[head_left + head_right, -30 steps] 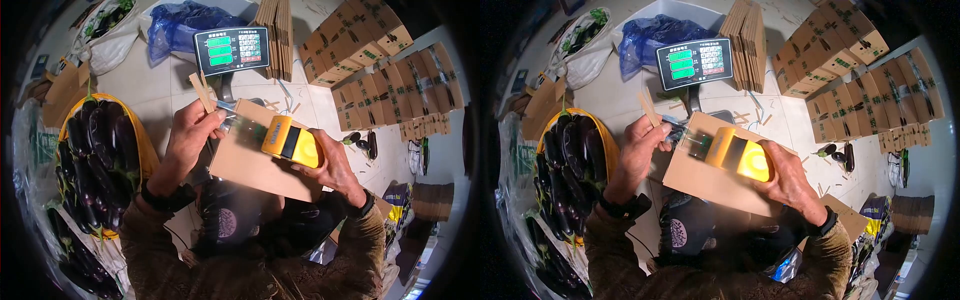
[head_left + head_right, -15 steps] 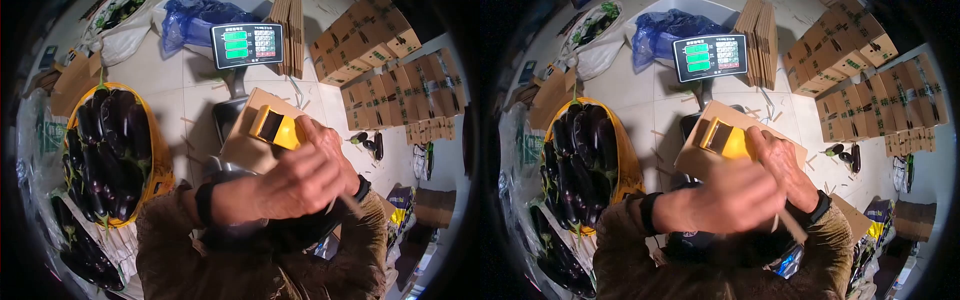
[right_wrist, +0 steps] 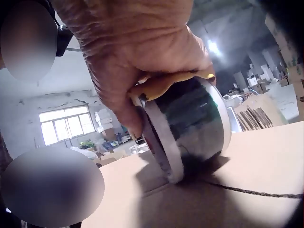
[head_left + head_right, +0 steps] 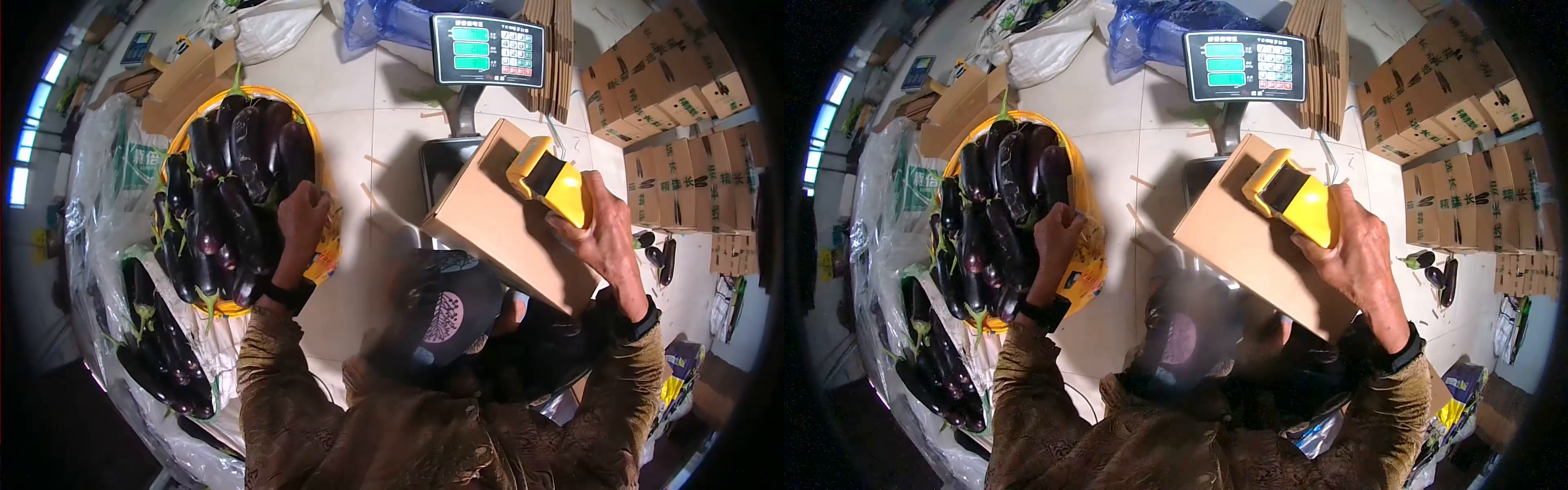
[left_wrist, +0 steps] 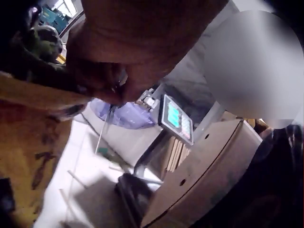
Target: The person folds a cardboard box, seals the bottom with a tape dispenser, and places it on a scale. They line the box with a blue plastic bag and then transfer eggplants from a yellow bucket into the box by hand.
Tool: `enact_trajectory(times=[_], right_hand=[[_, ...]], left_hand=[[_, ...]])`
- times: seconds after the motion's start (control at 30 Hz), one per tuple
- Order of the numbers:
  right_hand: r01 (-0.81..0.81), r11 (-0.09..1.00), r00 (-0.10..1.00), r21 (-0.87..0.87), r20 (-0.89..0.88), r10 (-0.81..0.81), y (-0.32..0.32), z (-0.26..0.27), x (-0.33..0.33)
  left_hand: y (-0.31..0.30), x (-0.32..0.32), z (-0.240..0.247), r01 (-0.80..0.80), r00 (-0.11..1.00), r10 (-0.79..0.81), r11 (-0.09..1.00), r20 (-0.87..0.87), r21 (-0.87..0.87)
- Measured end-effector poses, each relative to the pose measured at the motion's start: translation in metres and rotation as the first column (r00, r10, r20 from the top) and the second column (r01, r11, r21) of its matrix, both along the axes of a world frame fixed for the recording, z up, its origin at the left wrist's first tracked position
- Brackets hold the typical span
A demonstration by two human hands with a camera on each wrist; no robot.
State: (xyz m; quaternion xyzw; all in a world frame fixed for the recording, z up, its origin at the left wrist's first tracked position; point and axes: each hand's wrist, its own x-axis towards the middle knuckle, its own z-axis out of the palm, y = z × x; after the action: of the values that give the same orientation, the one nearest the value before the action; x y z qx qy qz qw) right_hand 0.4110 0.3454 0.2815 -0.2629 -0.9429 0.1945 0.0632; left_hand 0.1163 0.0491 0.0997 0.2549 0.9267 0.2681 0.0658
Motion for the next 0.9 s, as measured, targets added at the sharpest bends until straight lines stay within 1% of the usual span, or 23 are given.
enact_trajectory(times=[0.07, 0.1, 0.17, 0.2, 0.27, 0.3, 0.37, 0.4, 0.47, 0.5, 0.57, 0.6, 0.67, 0.7, 0.73, 0.77, 0.8, 0.83, 0.87, 0.9], right_hand=[[0.030, 0.999, 0.999, -0.018, -0.039, -0.031, 0.000, 0.000, 0.001], [0.026, 0.999, 0.999, -0.018, -0.036, -0.027, 0.000, -0.001, 0.001], [0.042, 0.999, 0.998, -0.032, -0.041, -0.043, -0.001, 0.000, 0.001], [0.055, 0.998, 0.998, -0.043, -0.038, -0.056, -0.001, 0.000, 0.001], [0.059, 0.997, 0.997, -0.039, -0.041, -0.060, -0.003, 0.001, 0.001], [0.051, 0.998, 0.998, -0.041, -0.036, -0.052, -0.003, 0.002, 0.002], [0.050, 0.998, 0.998, -0.040, -0.039, -0.051, -0.001, 0.002, 0.004], [0.055, 0.997, 0.997, -0.048, -0.059, -0.058, -0.001, 0.002, 0.005], [0.056, 0.996, 0.995, -0.063, -0.076, -0.061, -0.003, 0.000, 0.009], [0.054, 0.997, 0.994, -0.059, -0.091, -0.059, -0.002, -0.001, 0.009], [0.056, 0.997, 0.992, -0.056, -0.114, -0.062, -0.001, -0.003, 0.010], [0.046, 0.998, 0.994, -0.049, -0.102, -0.050, 0.001, -0.003, 0.010], [0.050, 0.998, 0.994, -0.039, -0.092, -0.053, 0.003, -0.003, 0.015], [0.045, 0.998, 0.995, -0.036, -0.091, -0.048, 0.004, -0.003, 0.016], [0.037, 0.999, 0.995, -0.038, -0.089, -0.041, 0.005, -0.004, 0.018], [0.036, 0.998, 0.993, -0.058, -0.111, -0.042, 0.006, -0.004, 0.019], [0.033, 0.997, 0.993, -0.066, -0.111, -0.041, 0.005, -0.005, 0.019], [0.038, 0.995, 0.991, -0.089, -0.123, -0.049, 0.004, -0.004, 0.020], [0.046, 0.993, 0.989, -0.105, -0.135, -0.060, 0.005, -0.003, 0.021], [0.039, 0.993, 0.988, -0.114, -0.147, -0.056, 0.007, -0.003, 0.024]], left_hand=[[0.000, 0.001, -0.004, -0.046, 0.986, 0.041, 0.999, -0.163, -0.026], [-0.003, -0.001, -0.005, -0.048, 0.985, 0.042, 0.998, -0.165, -0.033], [-0.007, -0.009, -0.005, -0.100, 0.985, 0.074, 0.980, -0.153, -0.170], [-0.005, -0.008, -0.005, -0.100, 0.985, 0.072, 0.979, -0.153, -0.177], [-0.001, 0.000, -0.003, -0.108, 0.964, 0.053, 0.973, -0.259, -0.202], [-0.002, 0.004, -0.005, -0.110, 0.963, 0.053, 0.972, -0.265, -0.206], [-0.002, 0.012, -0.014, -0.080, 0.903, -0.042, 0.961, -0.428, -0.263], [0.000, 0.011, -0.017, -0.075, 0.901, -0.047, 0.962, -0.431, -0.261], [-0.005, 0.013, -0.023, -0.043, 0.797, -0.154, 0.951, -0.584, -0.308], [-0.005, 0.011, -0.026, -0.045, 0.794, -0.154, 0.950, -0.588, -0.310], [-0.004, 0.005, -0.028, -0.046, 0.658, -0.216, 0.945, -0.721, -0.325], [-0.003, 0.004, -0.027, -0.045, 0.652, -0.217, 0.945, -0.726, -0.323], [0.004, 0.004, -0.019, 0.022, 0.710, -0.236, 0.949, -0.663, -0.314], [0.006, 0.003, -0.011, 0.030, 0.705, -0.241, 0.950, -0.668, -0.311], [0.004, 0.001, -0.002, 0.100, 0.789, -0.164, 0.985, -0.593, -0.139], [-0.001, 0.002, 0.014, 0.139, 0.865, -0.104, 0.990, -0.490, 0.036], [-0.007, 0.003, 0.030, 0.137, 0.866, -0.106, 0.990, -0.489, 0.028], [-0.011, 0.004, 0.047, 0.026, 0.940, 0.040, 0.982, -0.339, 0.189], [-0.013, 0.006, 0.059, -0.105, 0.974, 0.165, 0.937, -0.158, 0.334], [-0.012, 0.006, 0.064, -0.094, 0.991, 0.128, 0.866, -0.036, 0.491]])
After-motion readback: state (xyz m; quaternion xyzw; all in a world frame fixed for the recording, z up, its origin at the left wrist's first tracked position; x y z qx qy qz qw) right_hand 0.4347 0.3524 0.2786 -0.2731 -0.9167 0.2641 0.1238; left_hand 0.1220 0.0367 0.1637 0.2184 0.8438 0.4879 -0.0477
